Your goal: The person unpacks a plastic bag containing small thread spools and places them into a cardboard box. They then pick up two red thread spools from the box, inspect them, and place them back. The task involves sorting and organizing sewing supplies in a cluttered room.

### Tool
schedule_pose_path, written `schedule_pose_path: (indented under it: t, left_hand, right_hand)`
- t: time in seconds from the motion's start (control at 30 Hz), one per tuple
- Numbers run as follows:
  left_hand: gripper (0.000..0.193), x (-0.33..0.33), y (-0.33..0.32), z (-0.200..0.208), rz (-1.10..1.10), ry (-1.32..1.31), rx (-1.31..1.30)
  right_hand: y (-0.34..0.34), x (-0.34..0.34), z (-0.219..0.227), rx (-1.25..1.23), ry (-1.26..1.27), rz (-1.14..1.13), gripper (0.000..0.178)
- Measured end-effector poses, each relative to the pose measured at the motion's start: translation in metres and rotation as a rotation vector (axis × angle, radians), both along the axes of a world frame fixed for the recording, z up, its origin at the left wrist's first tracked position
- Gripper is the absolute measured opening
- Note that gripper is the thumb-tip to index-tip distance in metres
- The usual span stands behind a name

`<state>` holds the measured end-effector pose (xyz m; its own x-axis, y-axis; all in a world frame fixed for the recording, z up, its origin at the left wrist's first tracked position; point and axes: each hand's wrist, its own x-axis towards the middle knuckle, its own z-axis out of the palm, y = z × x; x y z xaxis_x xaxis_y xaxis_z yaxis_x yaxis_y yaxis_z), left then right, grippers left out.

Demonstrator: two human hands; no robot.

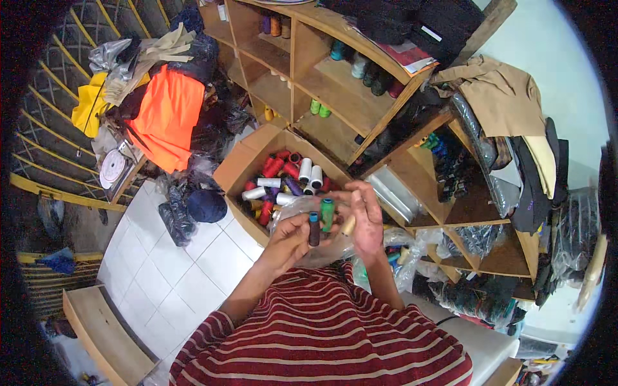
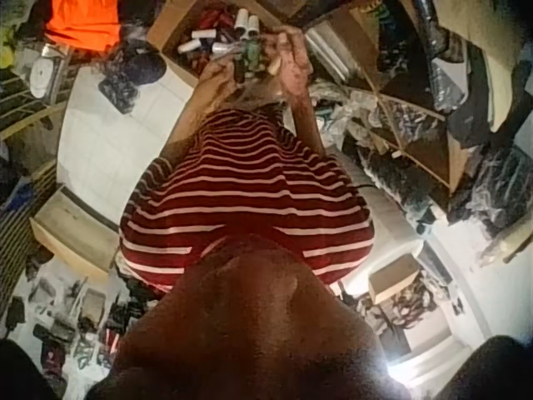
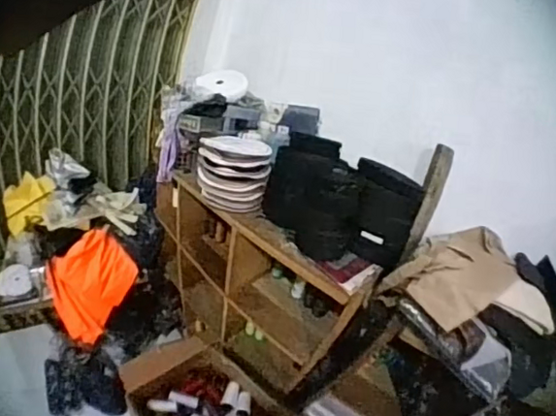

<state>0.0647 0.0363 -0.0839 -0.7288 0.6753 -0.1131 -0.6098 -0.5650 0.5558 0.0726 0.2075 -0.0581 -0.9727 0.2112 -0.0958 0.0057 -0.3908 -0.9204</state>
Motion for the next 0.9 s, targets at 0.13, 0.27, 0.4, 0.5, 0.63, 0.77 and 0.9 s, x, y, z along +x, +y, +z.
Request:
schedule_pose_path:
  t: [0.13,0.27,0.4,0.5,0.63,0.77,0.9]
  left_hand:
    - [0.044,0.008,-0.004,-0.008,-0.080,-0.001,0.003]
    - [0.053,0.018,-0.003,-0.011,-0.134,-0.020,-0.051]
    - [0.046,0.012,-0.006,-0.007,-0.074,0.015,-0.023]
    - [0.046,0.006,-0.012,-0.003,-0.065,0.056,-0.032]
    - [0.048,0.005,-0.012,-0.009,-0.083,0.025,-0.035]
    - [0.048,0.008,-0.005,-0.011,-0.078,0.019,0.005]
    - [0.050,0.009,0.000,-0.011,-0.087,0.024,0.008]
  right_hand:
    - [0.004,-0.002,-0.009,0.360,-0.021,-0.161,0.026]
    - [0.010,-0.005,-0.019,0.298,-0.040,-0.139,0.025]
    - [0.014,0.000,-0.014,-0.075,-0.110,-0.070,0.017]
    - [0.010,0.011,0.003,-0.261,-0.131,-0.044,0.021]
    - [0.016,0.023,0.006,-0.399,-0.094,0.129,0.040]
    - [0.019,0.024,0.011,-0.258,-0.076,0.178,0.043]
    - [0.035,0.028,0.002,0.104,-0.048,0.159,0.035]
